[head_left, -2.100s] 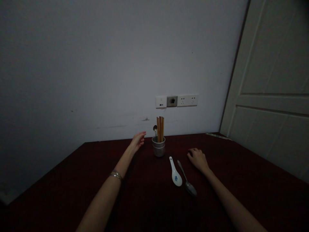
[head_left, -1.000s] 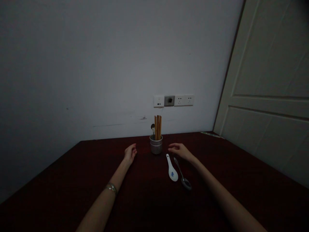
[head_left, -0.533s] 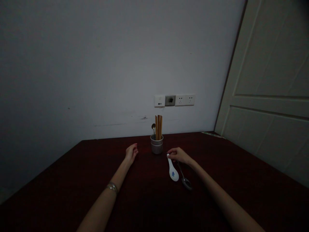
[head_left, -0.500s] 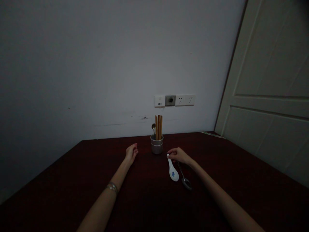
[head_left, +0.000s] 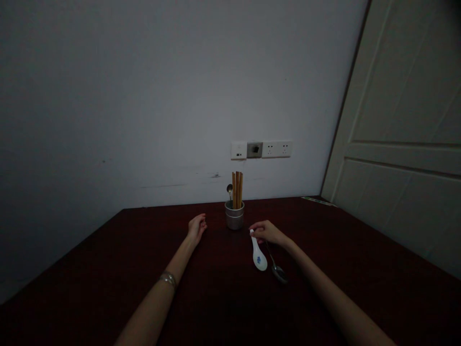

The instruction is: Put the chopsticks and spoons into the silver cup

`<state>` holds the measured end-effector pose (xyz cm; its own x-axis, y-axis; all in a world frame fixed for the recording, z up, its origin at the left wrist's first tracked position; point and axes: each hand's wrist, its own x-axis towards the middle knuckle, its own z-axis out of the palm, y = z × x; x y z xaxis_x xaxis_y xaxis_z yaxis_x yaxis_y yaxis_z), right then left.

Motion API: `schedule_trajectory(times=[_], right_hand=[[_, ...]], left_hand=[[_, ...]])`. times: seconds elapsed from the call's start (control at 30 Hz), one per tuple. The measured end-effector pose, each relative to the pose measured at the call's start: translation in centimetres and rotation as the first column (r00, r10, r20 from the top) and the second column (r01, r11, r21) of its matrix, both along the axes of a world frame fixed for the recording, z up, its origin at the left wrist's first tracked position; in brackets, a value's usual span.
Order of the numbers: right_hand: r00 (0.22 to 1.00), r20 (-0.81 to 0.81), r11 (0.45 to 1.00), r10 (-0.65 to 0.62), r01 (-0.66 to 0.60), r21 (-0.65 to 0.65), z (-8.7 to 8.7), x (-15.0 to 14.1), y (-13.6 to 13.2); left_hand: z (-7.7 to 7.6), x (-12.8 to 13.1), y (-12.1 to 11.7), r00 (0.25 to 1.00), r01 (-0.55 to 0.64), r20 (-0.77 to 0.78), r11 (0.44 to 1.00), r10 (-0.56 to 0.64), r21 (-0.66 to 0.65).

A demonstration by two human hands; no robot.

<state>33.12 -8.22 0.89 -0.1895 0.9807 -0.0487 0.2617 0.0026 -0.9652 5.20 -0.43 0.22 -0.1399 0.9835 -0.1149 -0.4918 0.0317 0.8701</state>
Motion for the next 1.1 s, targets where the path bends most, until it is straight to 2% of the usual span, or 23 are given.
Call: schedule_trajectory(times=[0.23, 0.43, 0.53, 0.67, 0.77, 0.83, 0.87, 0.93, 1.0, 1.07, 1.1], right_hand=[[0.997, -0.073, 1.0, -0.016, 0.015, -0.016, 0.6, 0.3, 0.0], [0.969, -0.224, 0.994, -0.105, 0.11, 0.01, 3.3, 0.3, -0.6], [0.942, -0.305, 0.984, -0.14, 0.167, 0.064, 5.1, 0.5, -1.2], [0.907, -0.383, 0.968, -0.173, 0.228, 0.102, 6.8, 0.6, -1.6], [0.896, -0.416, 0.958, -0.155, 0.239, 0.157, 7.5, 0.3, -1.8], [0.896, -0.416, 0.949, -0.157, 0.253, 0.187, 7.8, 0.0, -1.9], [0.896, -0.413, 0.944, -0.164, 0.263, 0.198, 7.9, -0.1, -1.9], [0.89, -0.413, 0.932, -0.191, 0.296, 0.207, 8.1, -0.2, -2.0], [0.874, -0.427, 0.919, -0.231, 0.341, 0.2, 8.2, -0.2, -2.1], [0.851, -0.447, 0.9, -0.277, 0.392, 0.188, 8.3, -0.1, -2.1], [0.839, -0.456, 0.891, -0.298, 0.416, 0.184, 8.4, 0.0, -2.2]], left_hand=[[0.2, 0.1, -0.2, 0.999, 0.031, -0.026, 0.999, -0.03, 0.024], [0.3, 0.5, -0.2, 0.992, 0.026, -0.123, 0.999, -0.021, 0.038], [0.6, 0.9, -0.5, 0.968, -0.026, -0.247, 0.996, 0.045, 0.082], [2.3, 1.6, -1.5, 0.892, -0.117, -0.388, 0.948, 0.231, 0.295], [4.8, 2.2, -2.7, 0.791, -0.146, -0.474, 0.872, 0.387, 0.468], [7.0, 2.7, -4.0, 0.697, -0.084, -0.58, 0.851, 0.422, 0.518], [8.2, 2.9, -4.7, 0.647, -0.018, -0.649, 0.86, 0.399, 0.511], [10.5, 3.3, -6.4, 0.531, 0.198, -0.805, 0.886, 0.263, 0.42], [12.3, 3.6, -8.0, 0.424, 0.332, -0.892, 0.889, 0.157, 0.315], [13.3, 3.9, -9.4, 0.313, 0.495, -0.95, 0.856, -0.015, 0.15], [13.4, 4.1, -9.9, 0.253, 0.575, -0.961, 0.816, -0.108, 0.059]])
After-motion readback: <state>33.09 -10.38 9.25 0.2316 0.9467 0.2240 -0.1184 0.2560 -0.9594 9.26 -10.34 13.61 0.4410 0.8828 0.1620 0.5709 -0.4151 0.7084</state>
